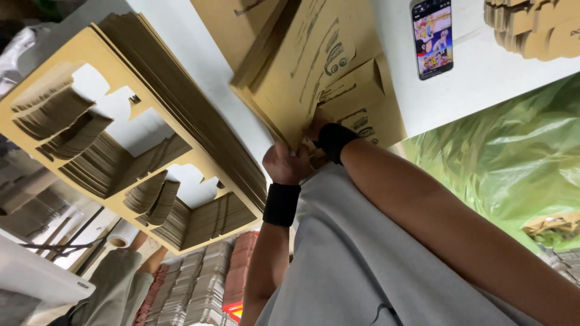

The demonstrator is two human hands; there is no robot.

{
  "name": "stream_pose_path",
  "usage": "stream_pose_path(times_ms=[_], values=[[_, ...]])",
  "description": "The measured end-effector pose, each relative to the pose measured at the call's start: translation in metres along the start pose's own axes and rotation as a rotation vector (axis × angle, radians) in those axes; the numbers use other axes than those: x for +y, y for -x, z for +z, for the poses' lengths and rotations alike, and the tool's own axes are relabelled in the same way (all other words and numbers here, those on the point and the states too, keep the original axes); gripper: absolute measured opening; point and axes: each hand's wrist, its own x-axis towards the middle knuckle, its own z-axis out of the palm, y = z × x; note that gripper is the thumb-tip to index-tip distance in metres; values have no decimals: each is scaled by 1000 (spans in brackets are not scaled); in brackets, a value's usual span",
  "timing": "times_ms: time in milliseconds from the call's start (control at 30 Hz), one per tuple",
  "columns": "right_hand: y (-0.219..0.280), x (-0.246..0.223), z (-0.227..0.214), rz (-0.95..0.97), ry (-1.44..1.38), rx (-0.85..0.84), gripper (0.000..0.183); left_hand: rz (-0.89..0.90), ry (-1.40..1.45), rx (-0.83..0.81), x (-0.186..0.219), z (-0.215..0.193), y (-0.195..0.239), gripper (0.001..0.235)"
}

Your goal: Folding flat cardboard box templates into their 3D shapes and stacking them.

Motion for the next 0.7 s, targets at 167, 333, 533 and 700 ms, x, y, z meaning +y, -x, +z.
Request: stream_pose_path(times_ms=[167, 333, 533, 700], values=[[-18, -8, 19, -85, 92, -44, 35, -626, -5, -324, -34, 10, -26, 36], [-24, -4, 24, -103, 125, -58, 35, -1137, 201, -594, -51, 7, -45, 47], [60, -43, -72, 186, -793, 76, 51, -1071, 226, -827, -38, 0, 12, 53], [62, -11, -34, 140, -1014, 48, 39, -996, 236, -949, -25, -11, 18, 74]])
